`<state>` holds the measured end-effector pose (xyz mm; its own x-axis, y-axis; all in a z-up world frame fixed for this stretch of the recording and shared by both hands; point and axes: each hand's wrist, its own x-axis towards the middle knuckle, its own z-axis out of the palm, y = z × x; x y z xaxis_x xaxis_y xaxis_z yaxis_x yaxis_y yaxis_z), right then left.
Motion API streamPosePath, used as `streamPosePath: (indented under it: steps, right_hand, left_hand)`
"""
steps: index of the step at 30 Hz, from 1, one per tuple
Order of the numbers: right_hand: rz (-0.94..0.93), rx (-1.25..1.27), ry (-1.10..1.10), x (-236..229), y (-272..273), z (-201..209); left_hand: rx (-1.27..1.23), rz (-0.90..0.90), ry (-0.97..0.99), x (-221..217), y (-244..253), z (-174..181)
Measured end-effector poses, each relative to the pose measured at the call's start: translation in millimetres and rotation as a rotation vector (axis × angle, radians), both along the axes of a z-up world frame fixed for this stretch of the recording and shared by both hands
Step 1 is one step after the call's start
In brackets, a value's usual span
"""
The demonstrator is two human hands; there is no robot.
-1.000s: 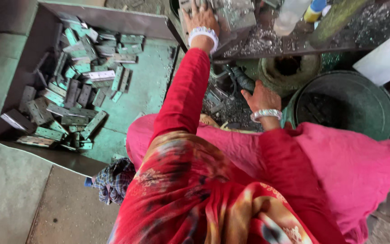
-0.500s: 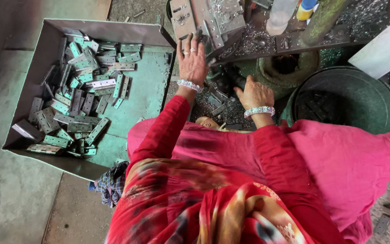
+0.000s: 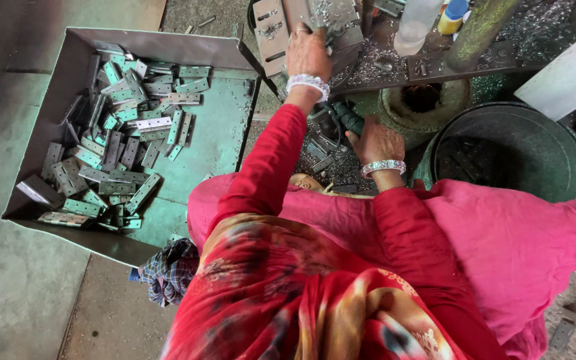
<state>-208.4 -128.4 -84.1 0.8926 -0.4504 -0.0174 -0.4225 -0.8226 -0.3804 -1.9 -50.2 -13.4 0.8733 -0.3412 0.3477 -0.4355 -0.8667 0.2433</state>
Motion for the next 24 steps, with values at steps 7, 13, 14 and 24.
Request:
streamPosePath:
  steps: [7,13,14,24]
  right_hand:
    - [0.020,0.005,0.005,1,-2,-4]
    - [0.016,0.024,0.041,-1,0,1]
    - [0.016,0.021,0.036,-3,2,2]
    - [0.003,0.024,0.034,-2,1,2]
  left_hand:
    - [0.029,-0.080,-0.182,-5,35,-24]
    - [0.291,-0.085,0.271,-38,43,-2]
    - [0.282,-0.062,0.270,-42,43,2]
    - [0.404,-0.007,0.237,-31,19,0]
